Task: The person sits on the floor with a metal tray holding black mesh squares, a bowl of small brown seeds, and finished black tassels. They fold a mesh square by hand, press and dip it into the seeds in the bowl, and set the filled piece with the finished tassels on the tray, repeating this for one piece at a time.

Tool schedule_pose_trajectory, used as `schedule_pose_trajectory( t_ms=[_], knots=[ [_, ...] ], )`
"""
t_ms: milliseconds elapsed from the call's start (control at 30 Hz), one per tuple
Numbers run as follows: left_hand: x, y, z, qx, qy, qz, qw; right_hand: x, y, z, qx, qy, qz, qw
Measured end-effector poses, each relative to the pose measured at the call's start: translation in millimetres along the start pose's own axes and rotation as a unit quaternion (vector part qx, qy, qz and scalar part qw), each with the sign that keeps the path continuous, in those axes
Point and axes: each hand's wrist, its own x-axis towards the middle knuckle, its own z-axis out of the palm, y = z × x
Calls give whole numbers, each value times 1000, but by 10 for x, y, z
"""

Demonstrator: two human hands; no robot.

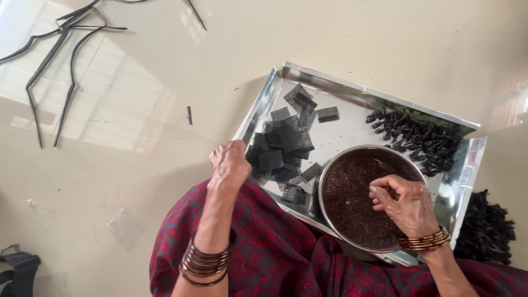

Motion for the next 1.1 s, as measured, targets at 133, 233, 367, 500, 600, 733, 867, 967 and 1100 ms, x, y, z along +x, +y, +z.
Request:
schedule_pose_trajectory(
  t_ms=[133, 233, 367, 500, 600, 733, 867, 967, 1100],
  knots=[
    [-142, 119, 78, 68, 50, -47, 995, -25, -79, 12, 20, 20, -21, 999],
    [-387, 341, -122, 53, 94, -10, 994, -49, -125, -14, 7, 34, -30, 999],
    [-469, 521, 92, -26, -101, 49, 993, -85, -160, -41, 23, 41, -48, 998],
    [-523, 710, 371, -14, -134, 96, 986, -101, -185, -44, 3, 43, -47, 998],
    [-492, 794, 577, -41, -103, 169, 979, -121, -223, -61, 2, 36, -58, 998],
    [-545, 851, 527, -60, -73, 201, 975, -161, -288, -104, 19, 37, -60, 997],
    [-597, 845, 544, -78, -43, 143, 986, -181, -333, -138, 6, 38, -83, 996],
    [-447, 727, 1066, -63, -54, 119, 989, -190, -337, -120, 2, 38, -92, 995],
    [-569, 831, 805, -97, -46, 143, 984, -166, -282, -67, -46, 59, -158, 985]
  ],
)
